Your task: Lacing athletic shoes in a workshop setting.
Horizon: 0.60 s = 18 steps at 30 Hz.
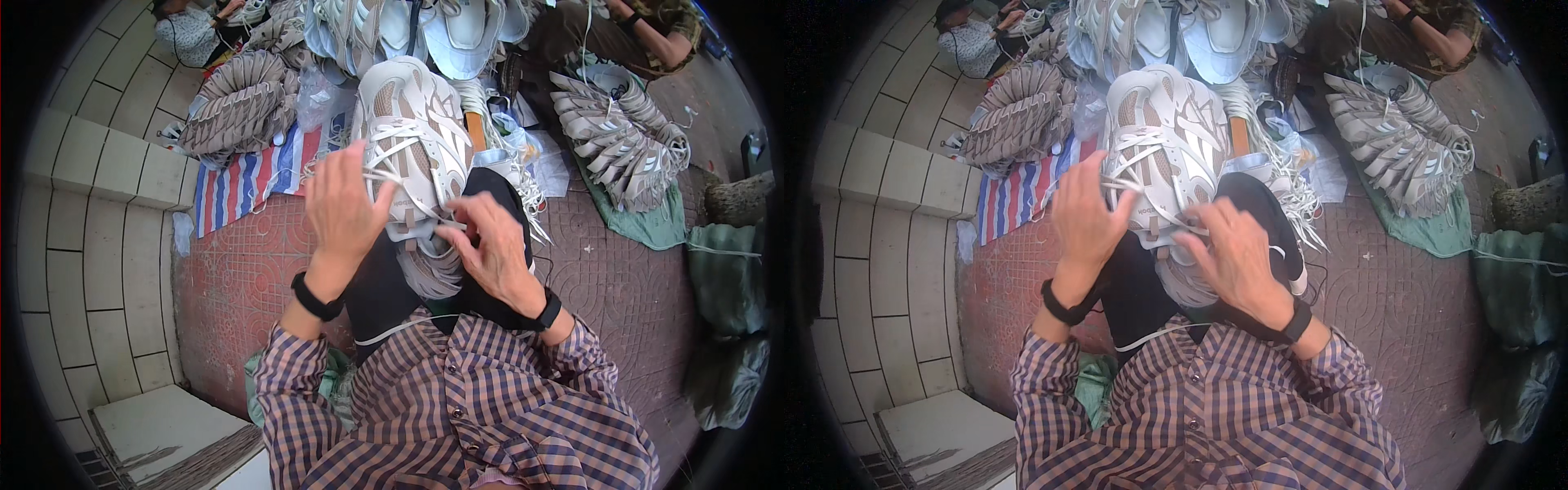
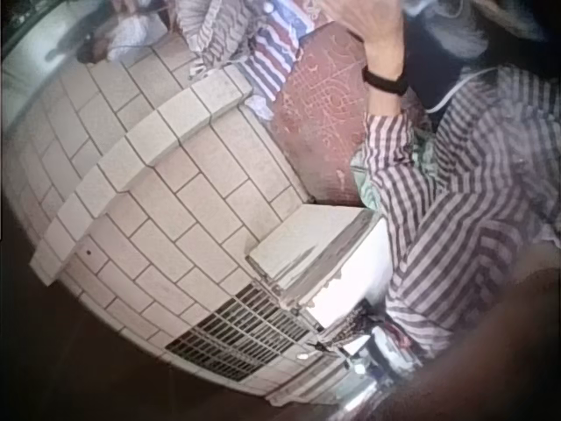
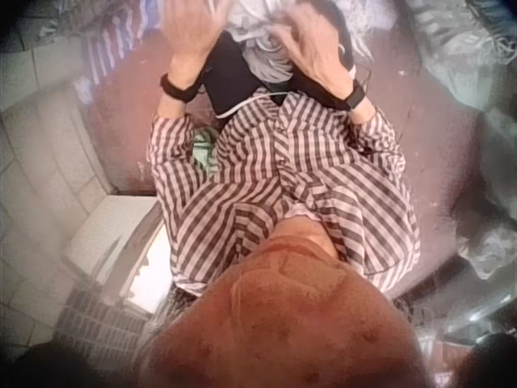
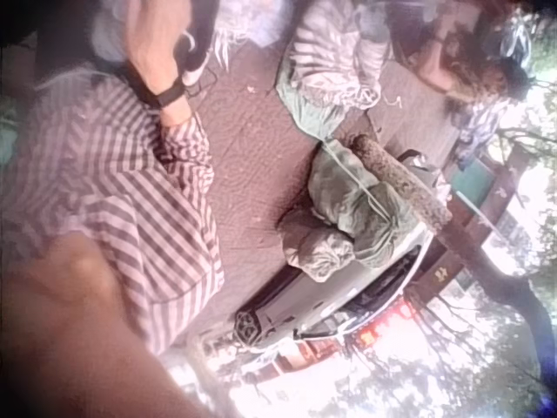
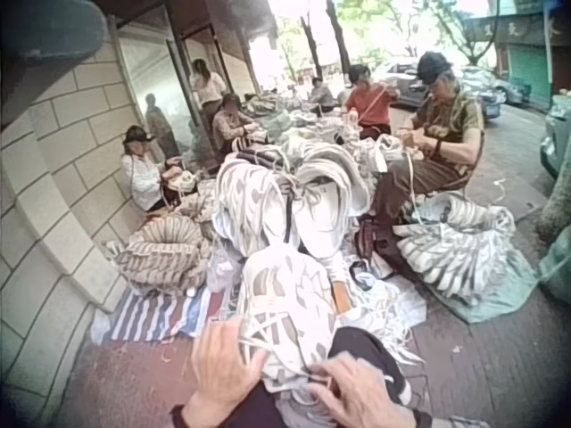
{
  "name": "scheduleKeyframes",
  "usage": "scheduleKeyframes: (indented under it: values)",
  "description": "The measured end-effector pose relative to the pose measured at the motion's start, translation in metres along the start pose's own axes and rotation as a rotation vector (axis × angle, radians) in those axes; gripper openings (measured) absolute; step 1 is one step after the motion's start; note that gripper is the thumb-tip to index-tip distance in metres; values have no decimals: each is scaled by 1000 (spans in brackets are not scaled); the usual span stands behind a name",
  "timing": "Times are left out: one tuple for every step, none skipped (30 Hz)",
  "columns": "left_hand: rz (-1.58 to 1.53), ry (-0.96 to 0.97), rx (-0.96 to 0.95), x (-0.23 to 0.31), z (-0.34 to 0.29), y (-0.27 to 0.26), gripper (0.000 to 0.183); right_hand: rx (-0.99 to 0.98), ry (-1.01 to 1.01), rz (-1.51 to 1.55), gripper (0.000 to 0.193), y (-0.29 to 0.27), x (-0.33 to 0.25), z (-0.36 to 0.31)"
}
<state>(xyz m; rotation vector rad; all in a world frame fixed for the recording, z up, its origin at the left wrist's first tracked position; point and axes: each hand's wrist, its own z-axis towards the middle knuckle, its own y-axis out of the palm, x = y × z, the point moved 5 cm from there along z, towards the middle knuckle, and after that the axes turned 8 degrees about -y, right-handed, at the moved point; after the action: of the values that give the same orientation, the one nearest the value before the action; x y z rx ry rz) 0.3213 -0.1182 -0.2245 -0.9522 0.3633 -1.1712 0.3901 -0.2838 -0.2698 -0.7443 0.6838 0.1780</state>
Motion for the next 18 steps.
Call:
scheduleKeyframes:
  values:
    - [122,13,-39,1,1,6,30,56,-82,-78,34,-3,-2,10]
    - [121,12,-40,-2,2,12,30,50,-96,-124,38,-3,-4,21]
    - [97,-11,-58,-8,3,22,34,4,-99,-188,40,0,-1,28]
    - [73,-35,-75,-14,2,28,37,-43,-103,-251,43,4,0,31]
    - [70,-33,-76,-17,-2,30,37,-42,-100,-254,43,6,4,27]
    - [42,-10,-63,-20,-8,28,38,-82,-116,-236,44,8,9,20]
    - [14,12,-50,-23,-12,27,39,-122,-132,-217,46,9,12,16]
    - [16,5,-50,-25,-16,27,39,-129,-135,-214,46,6,12,13]
    - [7,4,-41,-27,-19,26,39,-147,-140,-241,46,4,11,10]
    - [-1,5,-32,-28,-22,25,40,-165,-145,-270,46,2,9,8]
    - [-4,5,-27,-24,-20,22,40,-79,-177,-236,38,-1,3,12]
    - [-9,-35,-40,-19,-16,21,35,-77,-181,-241,38,3,-2,15]
    - [-13,-74,-54,-16,-13,19,30,-23,-224,-220,33,5,-9,19]
    - [-16,-69,-52,-14,-11,16,30,32,-264,-199,27,7,-16,22]
    - [37,-33,-61,-11,-11,14,25,-1,-255,-232,19,14,-17,27]
    - [90,4,-71,-7,-10,12,20,4,-253,-236,19,18,-17,31]
    - [88,9,-69,-6,-8,9,20,-73,-286,-327,18,25,-19,34]
    - [98,66,-62,-3,-6,6,17,-151,-317,-419,19,31,-17,36]
